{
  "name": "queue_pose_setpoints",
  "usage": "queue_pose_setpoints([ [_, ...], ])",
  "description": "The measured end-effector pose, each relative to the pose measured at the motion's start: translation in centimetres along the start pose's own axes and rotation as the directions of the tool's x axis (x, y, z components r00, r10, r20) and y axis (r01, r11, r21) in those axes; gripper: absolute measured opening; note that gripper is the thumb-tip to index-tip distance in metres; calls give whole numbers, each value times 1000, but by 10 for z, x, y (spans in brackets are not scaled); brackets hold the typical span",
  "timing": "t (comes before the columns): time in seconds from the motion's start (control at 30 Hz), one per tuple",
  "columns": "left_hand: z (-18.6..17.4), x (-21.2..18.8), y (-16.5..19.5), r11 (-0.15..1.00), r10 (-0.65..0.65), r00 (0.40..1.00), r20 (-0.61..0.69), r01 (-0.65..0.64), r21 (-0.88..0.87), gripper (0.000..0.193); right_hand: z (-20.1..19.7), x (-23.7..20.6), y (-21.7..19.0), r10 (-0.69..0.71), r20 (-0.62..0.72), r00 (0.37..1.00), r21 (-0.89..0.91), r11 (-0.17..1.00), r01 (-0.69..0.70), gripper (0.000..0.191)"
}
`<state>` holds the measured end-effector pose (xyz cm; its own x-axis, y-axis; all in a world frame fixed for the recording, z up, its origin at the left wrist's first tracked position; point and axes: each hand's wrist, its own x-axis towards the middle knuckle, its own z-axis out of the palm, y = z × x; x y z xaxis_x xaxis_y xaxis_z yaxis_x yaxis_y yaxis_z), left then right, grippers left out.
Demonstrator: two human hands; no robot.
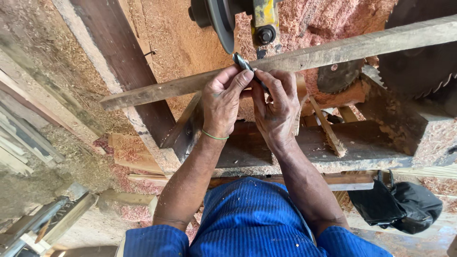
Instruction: The person uses a grinding wheel to sharpen a drill bit, holding it with both hands and rotating it against the spinning wheel. They inspect the bit periodically, then retrieve another bit from a bag and repeat the sharpening process.
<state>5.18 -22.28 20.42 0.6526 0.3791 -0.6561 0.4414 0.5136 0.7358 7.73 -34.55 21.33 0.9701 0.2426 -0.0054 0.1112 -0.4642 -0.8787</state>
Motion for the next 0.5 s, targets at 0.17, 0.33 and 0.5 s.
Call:
queue_pose_setpoints([
  [0.17,-1,5,0,1000,-13,1000,-13,13,-13,28,5,5,-1,-14,-23,1000,9,1000,14,27],
  [0.33,-5,7,0,999,-26,999,-21,25,-35,28,7,5,-5,6,-11,1000,1,1000,-6,26],
  [0.5,-6,8,0,998,-37,999,-4,37,-57,29,8,6,-8,-22,-33,999,-9,1000,22,26],
])
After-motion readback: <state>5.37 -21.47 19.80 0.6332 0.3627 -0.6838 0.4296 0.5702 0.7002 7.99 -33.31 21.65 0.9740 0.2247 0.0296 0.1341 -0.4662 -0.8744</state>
